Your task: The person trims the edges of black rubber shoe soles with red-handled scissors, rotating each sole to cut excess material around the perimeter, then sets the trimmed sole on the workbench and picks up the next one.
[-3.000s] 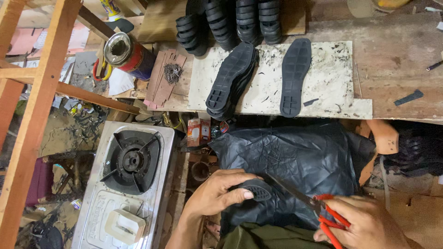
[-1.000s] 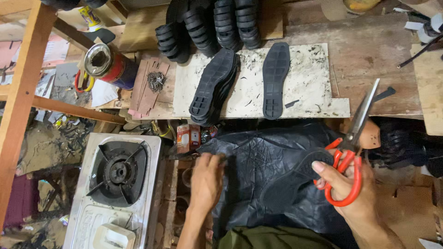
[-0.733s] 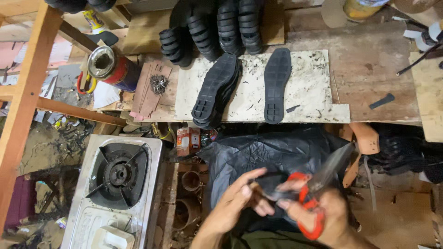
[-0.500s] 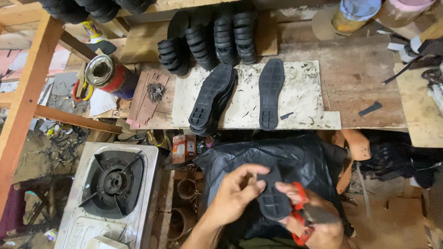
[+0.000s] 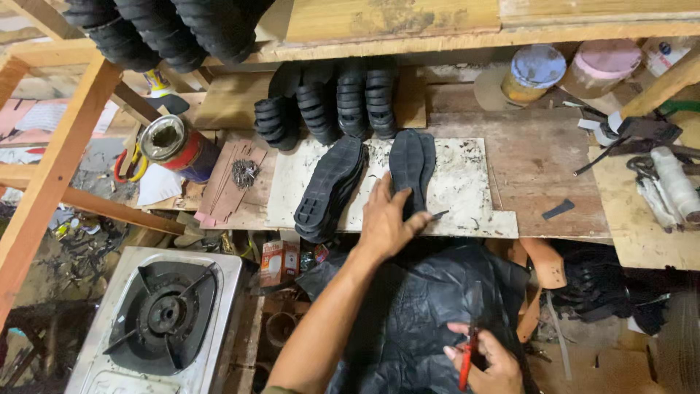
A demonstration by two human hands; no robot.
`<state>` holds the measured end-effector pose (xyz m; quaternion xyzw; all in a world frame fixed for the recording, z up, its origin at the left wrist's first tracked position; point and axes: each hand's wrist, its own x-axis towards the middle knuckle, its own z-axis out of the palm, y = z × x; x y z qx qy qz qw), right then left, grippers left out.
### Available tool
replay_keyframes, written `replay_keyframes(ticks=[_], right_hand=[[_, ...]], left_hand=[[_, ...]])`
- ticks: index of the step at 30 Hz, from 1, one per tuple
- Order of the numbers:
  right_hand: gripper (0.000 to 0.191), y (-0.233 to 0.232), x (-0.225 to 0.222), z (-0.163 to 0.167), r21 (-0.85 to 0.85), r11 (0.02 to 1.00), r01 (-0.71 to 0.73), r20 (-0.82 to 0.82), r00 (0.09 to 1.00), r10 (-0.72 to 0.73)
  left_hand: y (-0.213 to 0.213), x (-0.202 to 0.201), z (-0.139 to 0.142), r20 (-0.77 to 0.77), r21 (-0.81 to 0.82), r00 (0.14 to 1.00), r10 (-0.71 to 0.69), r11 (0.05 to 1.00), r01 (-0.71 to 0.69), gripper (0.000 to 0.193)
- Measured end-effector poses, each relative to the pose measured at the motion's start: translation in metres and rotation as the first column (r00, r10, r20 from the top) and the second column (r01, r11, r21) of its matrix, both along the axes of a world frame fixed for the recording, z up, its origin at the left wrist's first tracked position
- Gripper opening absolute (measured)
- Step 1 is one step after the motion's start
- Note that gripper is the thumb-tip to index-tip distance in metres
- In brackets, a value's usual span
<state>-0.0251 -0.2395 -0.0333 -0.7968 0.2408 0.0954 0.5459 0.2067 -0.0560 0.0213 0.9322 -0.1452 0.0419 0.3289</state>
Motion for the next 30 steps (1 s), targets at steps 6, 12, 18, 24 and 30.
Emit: replay_keyframes(ticks=[6,12,18,24,30], right_hand=[[0.04,0.006,0.023,-0.002,0.075,0.989,-0.13,0.157,0.981,0.117],[0.037,0.011,0.028,0.003,0.031,0.994,-0.102,0.183,0.979,0.095],[0.057,0.011,0.031,0.001,0.033,0.994,-0.105,0.311,0.946,0.09],[0.055,0.01,0.031,-0.004,0.048,0.992,-0.117,0.374,0.923,0.09],[0.043,0.007,0.03,-0.002,0.055,0.998,-0.018,0.005,1.0,0.017]], left_hand=[[-0.017,-0.015,-0.024,0.14,-0.184,0.99,0.005,0.983,0.021,0.062],[-0.02,-0.021,-0.02,0.022,-0.196,0.998,-0.054,0.979,0.057,0.067],[-0.026,-0.016,-0.02,0.058,-0.178,0.996,-0.074,0.98,0.084,0.065],[-0.03,-0.014,-0.023,0.111,-0.165,0.993,-0.042,0.984,0.061,0.062],[-0.009,-0.01,0.01,0.172,-0.014,0.984,-0.049,0.999,0.052,0.064]])
